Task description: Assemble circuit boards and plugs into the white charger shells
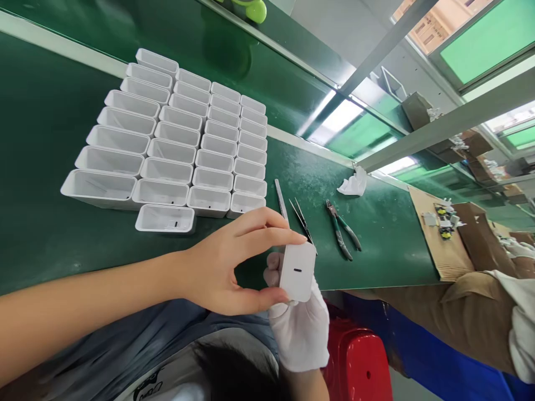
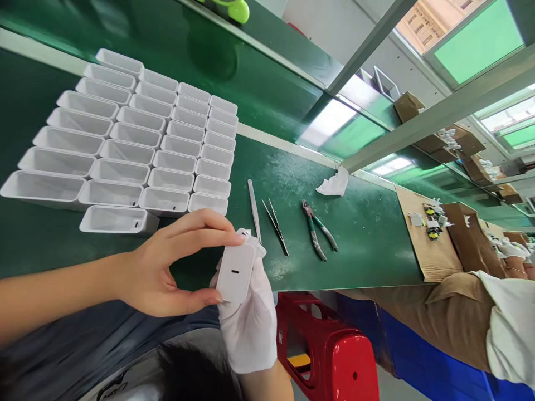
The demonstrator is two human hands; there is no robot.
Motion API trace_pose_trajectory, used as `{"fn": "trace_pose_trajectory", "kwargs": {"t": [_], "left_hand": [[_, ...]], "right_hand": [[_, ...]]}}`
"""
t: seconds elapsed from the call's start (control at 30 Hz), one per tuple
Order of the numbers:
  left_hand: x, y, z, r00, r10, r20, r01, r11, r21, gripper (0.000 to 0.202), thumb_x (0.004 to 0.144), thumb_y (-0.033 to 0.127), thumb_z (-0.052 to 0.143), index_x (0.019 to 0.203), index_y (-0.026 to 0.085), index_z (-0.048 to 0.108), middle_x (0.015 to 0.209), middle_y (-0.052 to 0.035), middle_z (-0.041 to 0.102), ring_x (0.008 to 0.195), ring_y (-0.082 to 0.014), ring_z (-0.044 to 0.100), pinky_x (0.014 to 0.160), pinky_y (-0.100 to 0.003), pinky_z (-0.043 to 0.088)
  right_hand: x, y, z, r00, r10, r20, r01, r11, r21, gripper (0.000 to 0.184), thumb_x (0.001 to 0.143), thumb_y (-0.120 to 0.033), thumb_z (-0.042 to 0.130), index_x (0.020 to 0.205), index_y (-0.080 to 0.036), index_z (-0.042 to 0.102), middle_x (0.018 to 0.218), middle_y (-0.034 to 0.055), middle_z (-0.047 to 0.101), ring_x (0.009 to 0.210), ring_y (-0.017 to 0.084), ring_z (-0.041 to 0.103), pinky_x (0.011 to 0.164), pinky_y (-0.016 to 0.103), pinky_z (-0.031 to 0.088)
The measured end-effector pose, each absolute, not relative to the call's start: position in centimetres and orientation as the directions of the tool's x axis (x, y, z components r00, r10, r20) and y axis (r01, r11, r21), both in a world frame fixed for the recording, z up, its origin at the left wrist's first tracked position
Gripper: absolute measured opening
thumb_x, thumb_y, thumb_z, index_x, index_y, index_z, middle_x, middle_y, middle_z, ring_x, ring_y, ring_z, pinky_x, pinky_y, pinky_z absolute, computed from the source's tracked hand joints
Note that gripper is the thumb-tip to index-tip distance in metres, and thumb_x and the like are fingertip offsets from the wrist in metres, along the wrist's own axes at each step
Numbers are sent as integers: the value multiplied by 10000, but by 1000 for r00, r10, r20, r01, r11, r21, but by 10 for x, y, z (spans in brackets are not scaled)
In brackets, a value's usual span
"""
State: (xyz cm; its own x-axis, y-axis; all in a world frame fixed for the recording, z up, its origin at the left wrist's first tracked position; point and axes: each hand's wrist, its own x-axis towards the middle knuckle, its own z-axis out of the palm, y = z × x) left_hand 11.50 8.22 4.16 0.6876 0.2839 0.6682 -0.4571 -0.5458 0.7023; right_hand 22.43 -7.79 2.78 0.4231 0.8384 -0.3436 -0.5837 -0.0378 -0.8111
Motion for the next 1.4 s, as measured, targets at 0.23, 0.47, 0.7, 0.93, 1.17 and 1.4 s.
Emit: {"fn": "trace_pose_trajectory", "kwargs": {"t": [0.23,0.47,0.7,0.93,1.17,1.4], "left_hand": [[117,85,38,705,332,627,-427,-507,749,584,860,302,795,1379,175,560,1117,-131,631,1022,-235,613,888,-350,557],[116,83,39,724,332,604,-386,-531,754,680,790,403,852,1350,179,537,1136,-105,654,951,-203,609,798,-289,536],[110,74,31,801,366,474,-282,-469,837,588,778,256,827,1287,213,537,1015,-49,698,552,-76,485,455,-186,412],[112,71,36,789,387,477,-428,-209,879,568,749,189,748,1266,236,520,1039,-113,725,762,-228,733,551,-245,553],[111,71,41,786,407,466,-443,-157,883,543,743,186,789,1229,213,549,1059,-138,714,843,-253,746,598,-242,575],[109,68,42,778,431,456,-425,-173,889,543,753,215,788,1235,221,538,1042,-118,717,735,-207,728,538,-221,533]], "right_hand": [[223,-71,31,485,842,-237,-387,-37,-921,335,1018,-476,506,1248,-283,656,1156,57,712,1050,172,692,801,312,665],[228,-79,31,620,753,220,256,72,-964,198,942,-227,662,1117,-288,593,1141,31,688,1011,169,701,774,298,629],[244,-87,41,497,782,375,554,47,-831,363,822,-101,759,1154,-217,667,1074,77,733,947,177,722,812,303,636],[242,-87,29,469,736,488,508,227,-831,590,766,-63,830,1225,-262,517,1225,82,709,1084,209,726,865,365,660],[245,-94,25,442,749,493,594,167,-787,561,762,-139,869,1220,-240,560,1251,95,701,1111,209,720,916,332,645],[247,-92,29,338,753,565,759,137,-637,506,822,-164,821,1276,-210,605,1248,97,704,1141,192,703,976,294,613]]}}
